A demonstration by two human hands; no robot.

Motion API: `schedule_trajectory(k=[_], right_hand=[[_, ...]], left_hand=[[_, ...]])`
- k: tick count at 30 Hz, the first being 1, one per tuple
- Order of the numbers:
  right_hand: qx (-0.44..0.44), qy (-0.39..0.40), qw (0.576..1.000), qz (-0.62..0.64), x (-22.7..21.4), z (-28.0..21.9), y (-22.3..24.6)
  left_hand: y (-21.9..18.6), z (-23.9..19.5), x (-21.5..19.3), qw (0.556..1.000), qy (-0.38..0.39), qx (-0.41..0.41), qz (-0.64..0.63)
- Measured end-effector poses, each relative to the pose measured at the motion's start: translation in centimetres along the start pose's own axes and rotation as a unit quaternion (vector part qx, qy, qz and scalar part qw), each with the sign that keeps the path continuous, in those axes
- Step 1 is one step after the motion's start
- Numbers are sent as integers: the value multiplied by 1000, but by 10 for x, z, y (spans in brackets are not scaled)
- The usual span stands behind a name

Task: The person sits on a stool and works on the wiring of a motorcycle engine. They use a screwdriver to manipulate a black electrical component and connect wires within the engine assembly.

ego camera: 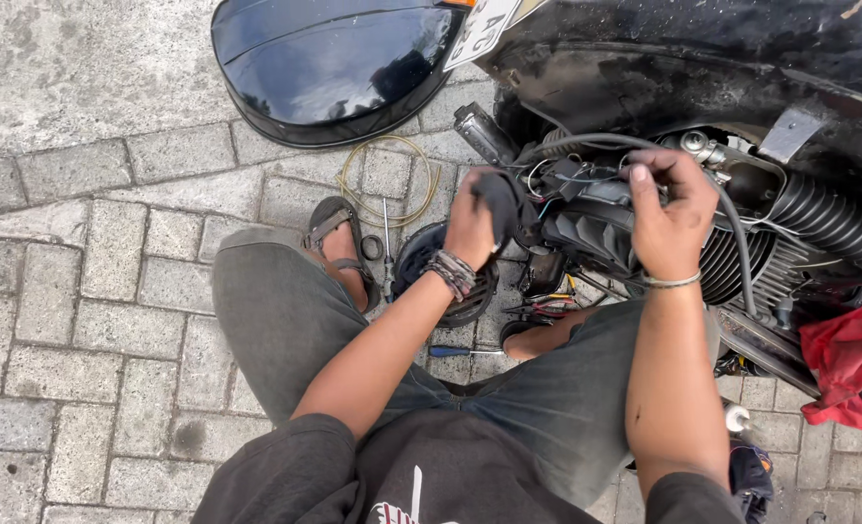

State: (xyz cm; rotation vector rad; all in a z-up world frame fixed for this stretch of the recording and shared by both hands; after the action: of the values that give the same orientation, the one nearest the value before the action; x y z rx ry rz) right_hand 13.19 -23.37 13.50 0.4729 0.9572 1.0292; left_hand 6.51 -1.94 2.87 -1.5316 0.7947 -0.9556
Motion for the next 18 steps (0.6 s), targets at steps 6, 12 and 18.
schedule_trajectory(k=[6,12,18], right_hand=[[67,-34,996,45,0,-11,-1],[70,-52,996,19,0,-11,1],[-87,74,986,-125,8,6,21]], left_hand=[[65,22,-11,992,35,108,60],[50,11,-17,993,71,96,22],[34,25,-18,991,102,81,-21]])
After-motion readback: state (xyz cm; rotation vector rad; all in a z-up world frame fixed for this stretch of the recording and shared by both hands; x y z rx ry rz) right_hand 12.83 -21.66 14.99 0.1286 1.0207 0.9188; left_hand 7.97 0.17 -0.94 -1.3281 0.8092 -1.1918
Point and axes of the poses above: each hand's wrist, its own z-axis towards the middle knuckle, its own x-axis out of the palm, y = z × x, the point moved 1 cm from there along z, towards the middle knuckle, and after that the axes turned 12 degrees about -y, right-handed, at the moved point
